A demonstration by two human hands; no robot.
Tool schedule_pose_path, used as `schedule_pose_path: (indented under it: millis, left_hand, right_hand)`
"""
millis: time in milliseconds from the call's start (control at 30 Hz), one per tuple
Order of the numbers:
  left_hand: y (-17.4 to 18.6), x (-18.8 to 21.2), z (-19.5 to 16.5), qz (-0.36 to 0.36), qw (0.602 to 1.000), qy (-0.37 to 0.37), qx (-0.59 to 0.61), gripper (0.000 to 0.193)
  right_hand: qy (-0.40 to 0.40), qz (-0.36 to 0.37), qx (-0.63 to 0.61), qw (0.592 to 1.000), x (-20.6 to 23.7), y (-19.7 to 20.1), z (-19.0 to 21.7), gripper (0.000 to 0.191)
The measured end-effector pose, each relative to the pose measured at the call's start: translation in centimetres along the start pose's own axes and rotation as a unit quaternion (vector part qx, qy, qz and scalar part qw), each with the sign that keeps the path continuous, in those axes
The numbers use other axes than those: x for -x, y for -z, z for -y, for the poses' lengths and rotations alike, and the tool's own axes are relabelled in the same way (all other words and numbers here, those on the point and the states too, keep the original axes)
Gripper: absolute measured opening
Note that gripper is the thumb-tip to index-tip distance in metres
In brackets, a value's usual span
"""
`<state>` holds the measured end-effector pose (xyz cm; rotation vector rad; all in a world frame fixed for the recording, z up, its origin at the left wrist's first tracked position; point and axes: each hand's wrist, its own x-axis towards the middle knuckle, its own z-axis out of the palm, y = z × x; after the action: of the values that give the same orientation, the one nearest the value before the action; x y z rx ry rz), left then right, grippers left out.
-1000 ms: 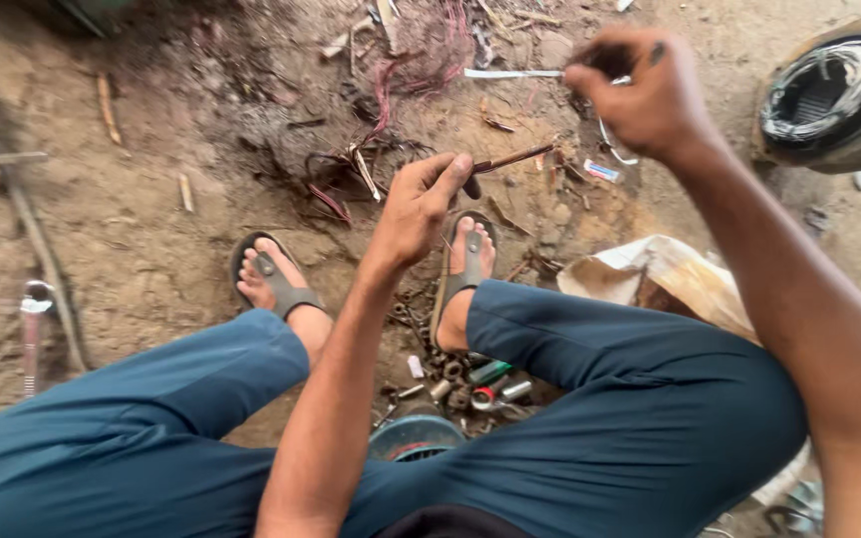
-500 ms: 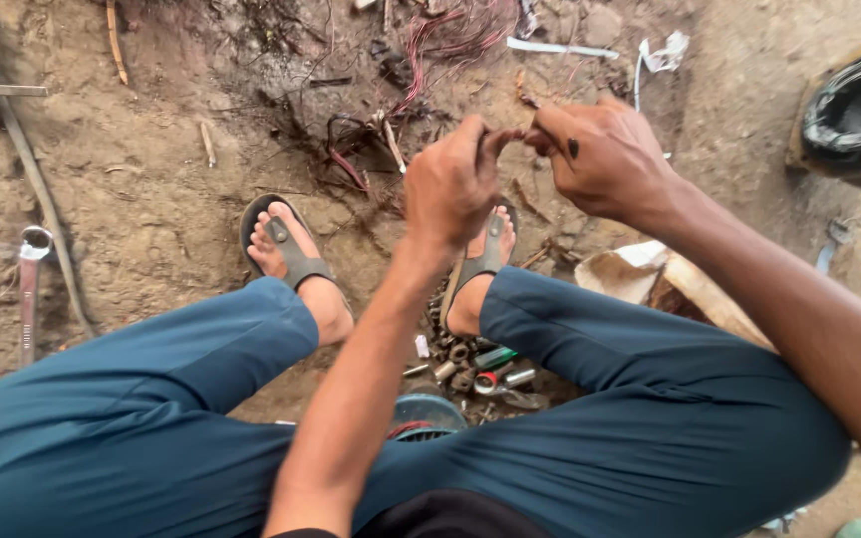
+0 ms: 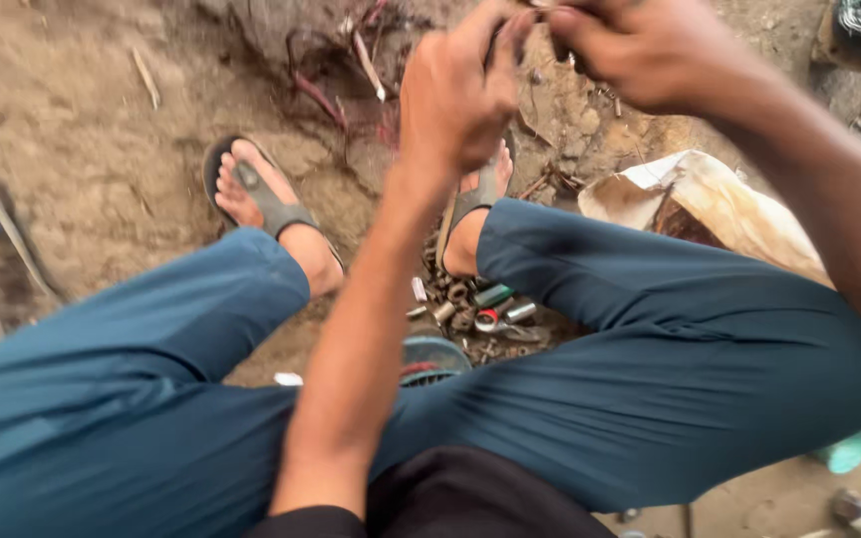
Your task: The person sits on the ground and repeatedly picks up bundles of reddish wires, untangles them by hand, and places them into a white sack. The person also handles a metal bucket containing additional wires and debris.
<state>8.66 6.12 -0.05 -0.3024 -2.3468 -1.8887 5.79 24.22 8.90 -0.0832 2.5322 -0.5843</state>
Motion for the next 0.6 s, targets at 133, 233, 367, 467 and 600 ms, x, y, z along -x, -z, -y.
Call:
schedule_pose_path:
  millis: [133,233,367,467,600]
  left_hand:
    - [2.0,-1.5,1.7,0.105,0.966,-0.024,0.233,0.034]
    - [2.5,-1.9,2.0,0.171,0.910,0.069,0.370,0.039]
    - [2.6,-1.8,1.5,0.226,0.796,0.181,0.531,0.039]
    - [2.2,-1.7,0.8,0.228,0.719,0.231,0.615,0.037]
    - [1.2,-2.2,0.2,0.184,0.867,0.169,0.431,0.041]
  right_hand:
    - [0.089,0.012,-0.069,0.994,2.3,1.9,1.1,0.031]
    - [0.125,0.037,-0.138,0.982,3.0,2.9,1.3,0.032]
    - [0.167,0.094,-0.308,0.932,3.5,4.0,1.6,0.035]
    - [0.148,0.114,-0.411,0.892,3.5,4.3,1.9,0.038]
    - [0.085,0.149,-0.425,0.889,2.2,4.4,1.8,0.033]
